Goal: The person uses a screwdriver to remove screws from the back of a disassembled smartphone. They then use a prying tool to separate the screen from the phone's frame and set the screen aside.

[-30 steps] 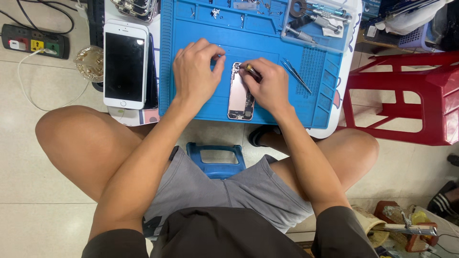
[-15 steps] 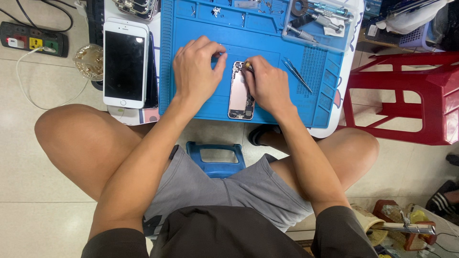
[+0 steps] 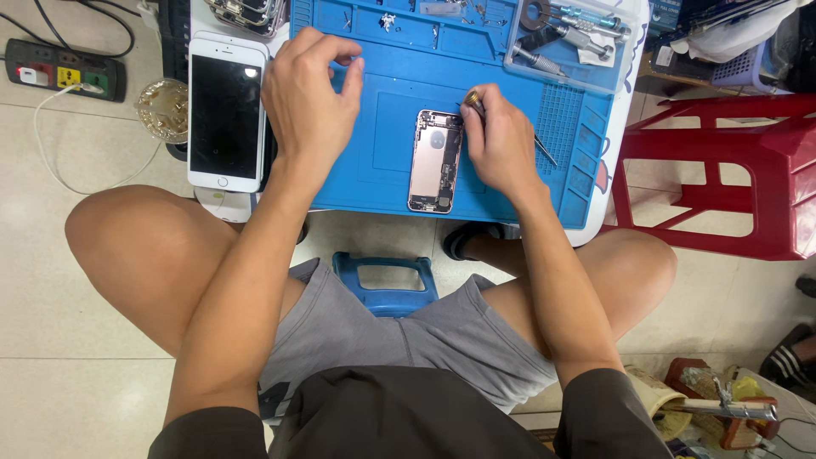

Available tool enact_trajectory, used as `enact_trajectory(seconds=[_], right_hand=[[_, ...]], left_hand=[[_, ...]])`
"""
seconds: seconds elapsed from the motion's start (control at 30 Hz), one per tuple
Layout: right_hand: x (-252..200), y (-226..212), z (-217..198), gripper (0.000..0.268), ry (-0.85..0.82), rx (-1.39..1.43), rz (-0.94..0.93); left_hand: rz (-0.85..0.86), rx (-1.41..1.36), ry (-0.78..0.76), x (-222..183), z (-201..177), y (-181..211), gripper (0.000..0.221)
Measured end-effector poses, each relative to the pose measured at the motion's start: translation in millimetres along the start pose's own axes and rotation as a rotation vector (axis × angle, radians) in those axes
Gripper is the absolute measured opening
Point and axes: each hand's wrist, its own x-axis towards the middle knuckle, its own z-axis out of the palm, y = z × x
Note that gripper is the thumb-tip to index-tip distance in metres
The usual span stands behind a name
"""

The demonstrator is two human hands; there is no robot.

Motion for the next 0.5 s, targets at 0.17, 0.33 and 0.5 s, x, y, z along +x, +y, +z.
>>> enact_trajectory(seconds=[0.17, 0.33, 0.5], right_hand=[[1, 12, 4, 0.013, 0.008, -0.146, 0.059], [0, 16, 10, 0.014, -0.007, -0.262, 0.082], [1, 15, 9, 0.015, -0.010, -0.272, 0.084]], left_hand=[[0.004, 0.029, -0.092, -7, 11, -3, 0.014], [0.068, 0.081, -0.237, -17, 25, -2, 0.031], [0.096, 0.194, -0.220, -18, 28, -7, 0.039]])
